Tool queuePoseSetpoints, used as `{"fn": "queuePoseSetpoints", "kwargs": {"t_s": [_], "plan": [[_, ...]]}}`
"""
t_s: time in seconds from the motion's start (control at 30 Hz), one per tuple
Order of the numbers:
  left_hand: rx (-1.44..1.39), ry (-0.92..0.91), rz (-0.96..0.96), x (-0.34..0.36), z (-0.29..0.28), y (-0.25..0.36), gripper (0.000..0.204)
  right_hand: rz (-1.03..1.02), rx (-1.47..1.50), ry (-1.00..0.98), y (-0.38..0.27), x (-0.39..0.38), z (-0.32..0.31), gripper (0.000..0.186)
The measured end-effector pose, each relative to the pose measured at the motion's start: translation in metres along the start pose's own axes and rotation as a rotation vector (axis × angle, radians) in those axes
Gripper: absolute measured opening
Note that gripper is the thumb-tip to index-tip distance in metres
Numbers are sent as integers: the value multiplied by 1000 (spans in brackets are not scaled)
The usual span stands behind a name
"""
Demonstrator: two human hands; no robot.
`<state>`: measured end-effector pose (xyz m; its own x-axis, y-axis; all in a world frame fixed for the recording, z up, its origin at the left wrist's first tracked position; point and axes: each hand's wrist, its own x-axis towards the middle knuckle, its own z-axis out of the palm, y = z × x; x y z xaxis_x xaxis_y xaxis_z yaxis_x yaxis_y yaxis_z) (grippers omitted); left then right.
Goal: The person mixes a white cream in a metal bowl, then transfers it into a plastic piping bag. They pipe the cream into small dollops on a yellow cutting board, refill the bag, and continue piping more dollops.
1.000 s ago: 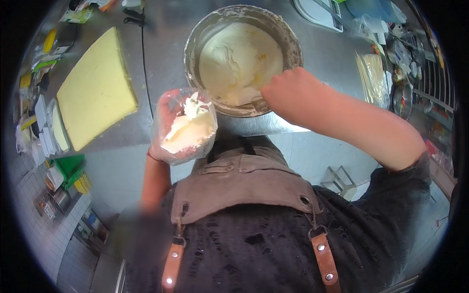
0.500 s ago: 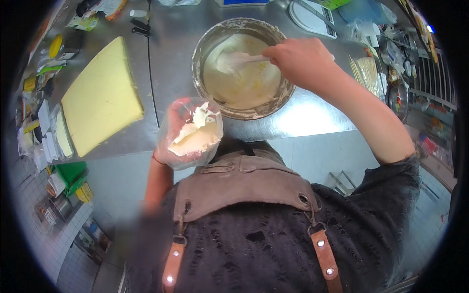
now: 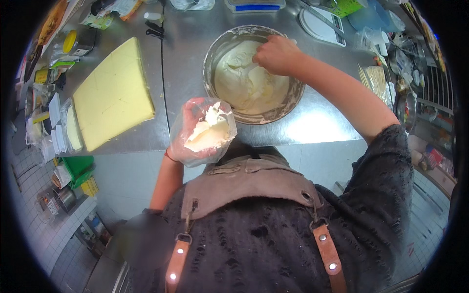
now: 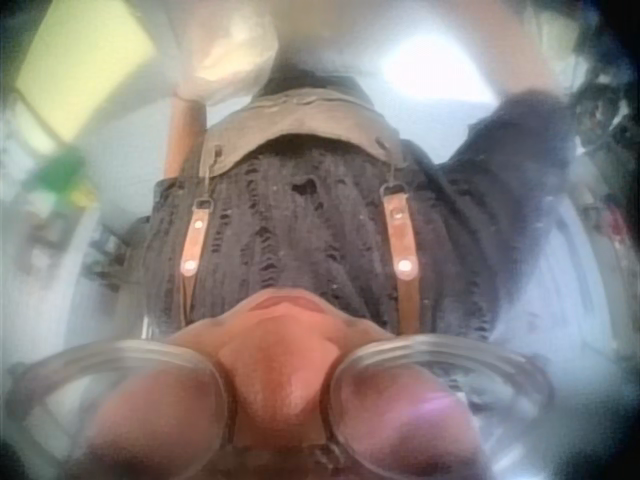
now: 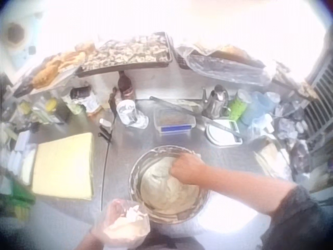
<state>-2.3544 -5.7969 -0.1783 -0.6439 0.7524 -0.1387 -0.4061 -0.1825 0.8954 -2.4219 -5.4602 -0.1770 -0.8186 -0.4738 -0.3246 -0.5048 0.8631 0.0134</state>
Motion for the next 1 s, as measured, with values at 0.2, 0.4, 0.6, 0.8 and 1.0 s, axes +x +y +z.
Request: {"fn": "queuePoseSetpoints", "kwargs": {"t_s": [0.2,0.4,0.6,0.8,1.0], "plan": [[-35,-18,47,0,1,-2,116,-72,214,81,4,-21,-12,16],[-202,161,-77,-21,-10,40,118,18,404,50,21,-70,-44,23],[249,115,340,-21,-10,75,117,326,696,-5,37,-147,-76,23],[737,242,512,19,13,71,114,376,954,215,18,-195,-151,26],[854,387,735,42,40,76,114,262,561,279,-40,-174,-229,22]]}}
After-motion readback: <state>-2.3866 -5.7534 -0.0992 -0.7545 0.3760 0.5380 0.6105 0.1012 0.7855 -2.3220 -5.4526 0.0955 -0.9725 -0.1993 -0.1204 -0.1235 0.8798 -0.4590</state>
